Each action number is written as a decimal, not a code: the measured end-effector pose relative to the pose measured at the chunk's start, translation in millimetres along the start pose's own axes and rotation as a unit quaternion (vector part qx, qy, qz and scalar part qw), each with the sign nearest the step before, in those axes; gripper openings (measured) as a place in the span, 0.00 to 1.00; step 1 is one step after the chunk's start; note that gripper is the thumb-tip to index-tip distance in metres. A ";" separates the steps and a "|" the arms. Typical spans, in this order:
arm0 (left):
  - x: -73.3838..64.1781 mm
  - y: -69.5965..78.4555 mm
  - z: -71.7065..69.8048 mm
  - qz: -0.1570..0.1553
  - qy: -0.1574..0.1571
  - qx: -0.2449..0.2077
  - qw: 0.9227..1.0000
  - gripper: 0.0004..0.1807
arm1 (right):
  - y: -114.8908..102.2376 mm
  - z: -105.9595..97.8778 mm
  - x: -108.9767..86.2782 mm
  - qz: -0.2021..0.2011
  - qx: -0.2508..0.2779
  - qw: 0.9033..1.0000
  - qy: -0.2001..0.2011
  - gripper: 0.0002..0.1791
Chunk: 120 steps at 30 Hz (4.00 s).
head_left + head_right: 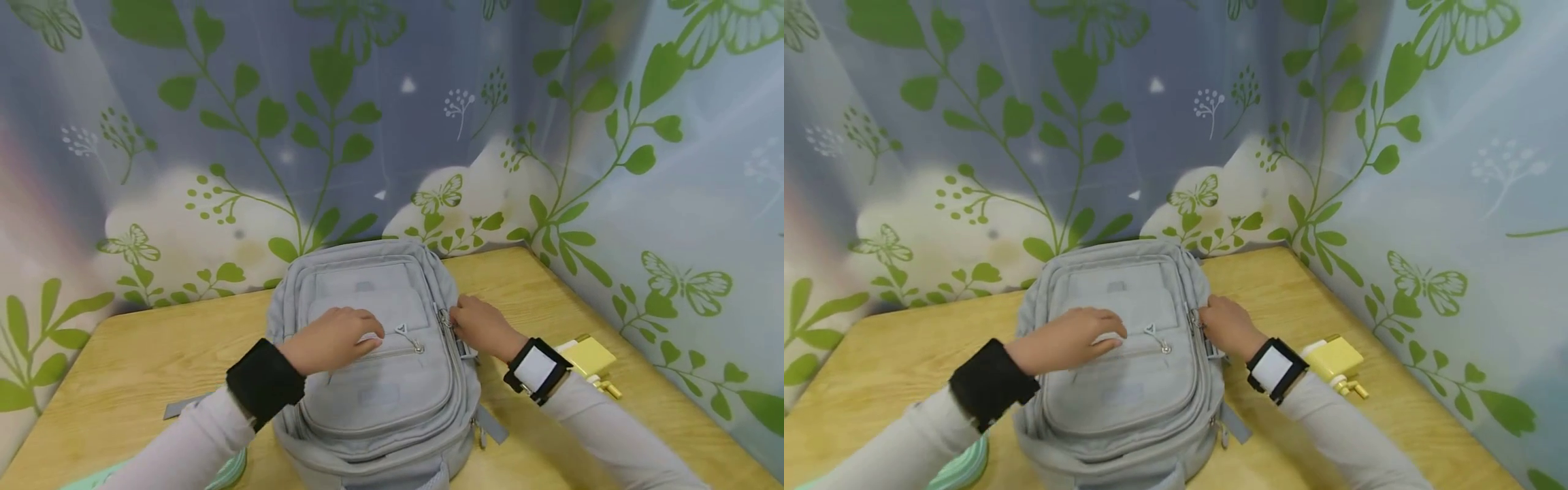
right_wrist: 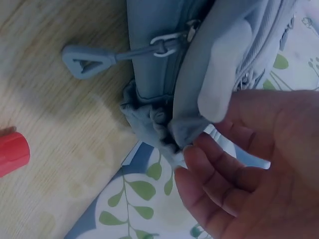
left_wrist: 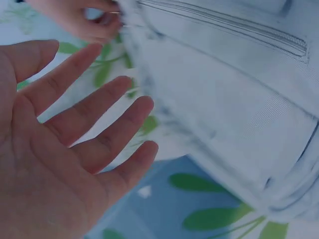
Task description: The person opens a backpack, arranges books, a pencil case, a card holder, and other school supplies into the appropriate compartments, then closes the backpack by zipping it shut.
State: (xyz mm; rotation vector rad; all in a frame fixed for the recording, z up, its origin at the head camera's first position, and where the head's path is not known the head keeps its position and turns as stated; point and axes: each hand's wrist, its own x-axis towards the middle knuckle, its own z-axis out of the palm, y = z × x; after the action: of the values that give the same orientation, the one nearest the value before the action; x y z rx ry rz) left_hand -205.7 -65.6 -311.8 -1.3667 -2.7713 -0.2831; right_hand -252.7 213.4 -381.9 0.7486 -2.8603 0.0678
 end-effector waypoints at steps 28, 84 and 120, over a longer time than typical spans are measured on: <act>106.2 10.9 60.8 -0.126 -0.154 0.121 0.973 0.25 | -31.3 -14.8 -43.4 -0.081 -0.136 0.987 -0.020 0.08; 11.9 54.8 39.2 0.041 -0.267 -0.391 0.880 0.12 | -105.5 -61.8 -106.5 -0.076 0.245 0.964 -0.073 0.04; -59.9 68.0 33.0 -0.115 -0.041 -0.365 0.923 0.08 | -93.1 -8.8 -78.1 -0.192 -0.071 0.969 0.138 0.09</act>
State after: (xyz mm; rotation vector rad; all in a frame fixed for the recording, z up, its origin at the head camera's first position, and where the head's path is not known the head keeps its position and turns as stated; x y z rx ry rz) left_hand -113.9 -66.1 -341.1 -1.1283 -3.0247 -1.4139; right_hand -138.7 170.6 -388.2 1.1457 -2.3870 -0.0785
